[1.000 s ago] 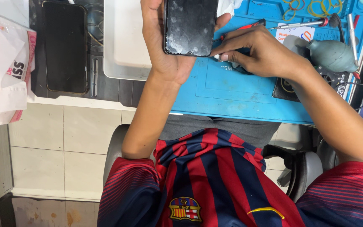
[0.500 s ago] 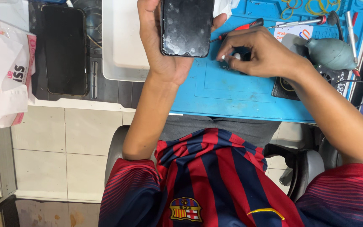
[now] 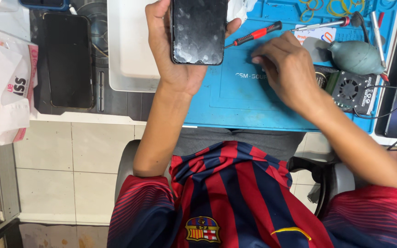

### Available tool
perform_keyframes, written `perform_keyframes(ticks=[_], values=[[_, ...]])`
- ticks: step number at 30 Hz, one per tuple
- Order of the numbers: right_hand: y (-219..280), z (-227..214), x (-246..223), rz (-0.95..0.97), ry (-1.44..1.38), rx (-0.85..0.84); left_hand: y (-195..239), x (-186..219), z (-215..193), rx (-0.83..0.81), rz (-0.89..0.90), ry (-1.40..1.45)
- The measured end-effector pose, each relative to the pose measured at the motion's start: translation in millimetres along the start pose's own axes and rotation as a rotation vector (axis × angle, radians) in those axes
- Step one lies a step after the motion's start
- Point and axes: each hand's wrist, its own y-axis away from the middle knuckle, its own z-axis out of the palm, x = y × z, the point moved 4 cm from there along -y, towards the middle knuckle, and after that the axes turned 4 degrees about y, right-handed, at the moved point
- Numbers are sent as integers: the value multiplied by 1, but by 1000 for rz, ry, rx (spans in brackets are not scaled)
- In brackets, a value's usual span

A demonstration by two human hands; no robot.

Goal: The person applies a white substance to the edges of a smartphone, then uses a small fan to dry the surface. They wipe the screen with a tissue and inspect the device.

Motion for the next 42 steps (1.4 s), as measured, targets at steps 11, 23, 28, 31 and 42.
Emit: perform_keyframes(ticks=[11, 23, 28, 31, 42], values=[[24, 9, -12, 154, -68, 158, 0, -10, 27, -30, -139, -46], [38, 15, -1, 142, -138, 261, 19, -52, 61, -106, -242, -10], [39, 13, 2, 91, -184, 250, 26, -64, 82, -96, -332, 91], [39, 13, 1, 88, -243, 252, 28, -65, 93, -104, -345, 164], [24, 1, -14, -94, -11, 123, 27, -59, 118, -53, -218, 132]])
